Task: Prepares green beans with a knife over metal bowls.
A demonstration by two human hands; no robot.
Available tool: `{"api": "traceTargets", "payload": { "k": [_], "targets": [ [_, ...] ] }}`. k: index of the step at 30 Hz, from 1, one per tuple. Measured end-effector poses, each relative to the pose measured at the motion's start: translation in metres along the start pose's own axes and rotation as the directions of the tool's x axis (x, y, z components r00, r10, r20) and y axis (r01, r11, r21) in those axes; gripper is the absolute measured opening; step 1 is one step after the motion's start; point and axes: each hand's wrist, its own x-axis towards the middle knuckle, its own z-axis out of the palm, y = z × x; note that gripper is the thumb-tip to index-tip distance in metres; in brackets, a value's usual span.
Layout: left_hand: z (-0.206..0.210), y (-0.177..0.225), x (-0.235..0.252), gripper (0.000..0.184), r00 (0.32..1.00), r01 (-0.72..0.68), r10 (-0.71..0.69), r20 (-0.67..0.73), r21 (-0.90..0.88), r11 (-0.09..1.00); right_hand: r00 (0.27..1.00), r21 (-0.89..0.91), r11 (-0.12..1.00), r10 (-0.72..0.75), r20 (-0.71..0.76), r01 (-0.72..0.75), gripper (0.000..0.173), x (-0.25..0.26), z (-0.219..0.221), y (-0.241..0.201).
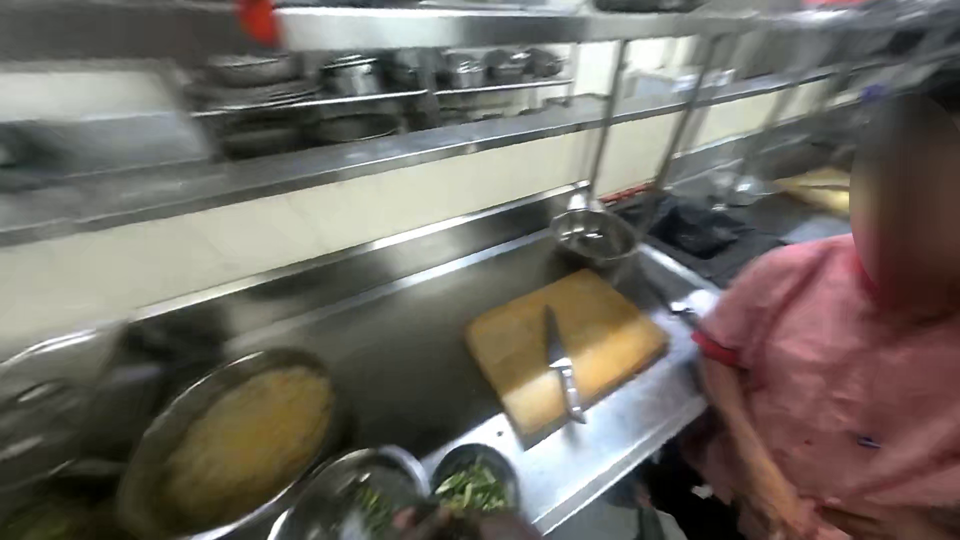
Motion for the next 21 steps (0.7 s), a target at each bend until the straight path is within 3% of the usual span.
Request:
{"api": "traceTargets", "payload": {
  "k": [7,11,13,15,17,21],
  "targets": [
    [0.006,-0.012,0.006,0.042,0.999,-0.012,0.010,0.041,0.051,0.999,0.998,-0.082,0.997,0.022,0.066,-0.017,0.039,0.008,0.005,0.009],
    [0.002,-0.013,0.015,0.017,0.991,-0.128,0.118,0.060,0.200,0.971,0.995,-0.065,0.995,0.077,-0.070,-0.082,0.036,0.009,0.001,0.018],
    [-0.003,-0.014,0.020,0.022,0.976,-0.219,0.192,0.106,0.412,0.884,0.981,-0.055,0.994,0.086,-0.173,-0.096,0.036,0.008,-0.006,0.024],
    [-0.005,-0.011,0.018,0.033,0.954,-0.299,0.228,0.194,0.652,0.696,0.966,-0.036,0.995,0.080,-0.244,-0.091,0.036,0.008,-0.012,0.031],
    [-0.002,-0.004,0.014,0.042,0.934,-0.356,0.239,0.266,0.752,0.555,0.959,-0.030,0.996,0.070,-0.274,-0.082,0.034,0.008,-0.015,0.036],
    [-0.009,-0.002,0.018,0.043,0.916,-0.397,0.292,0.275,0.721,0.568,0.958,-0.022,0.997,0.065,-0.280,-0.074,0.030,0.007,-0.012,0.040]
  ]
}}
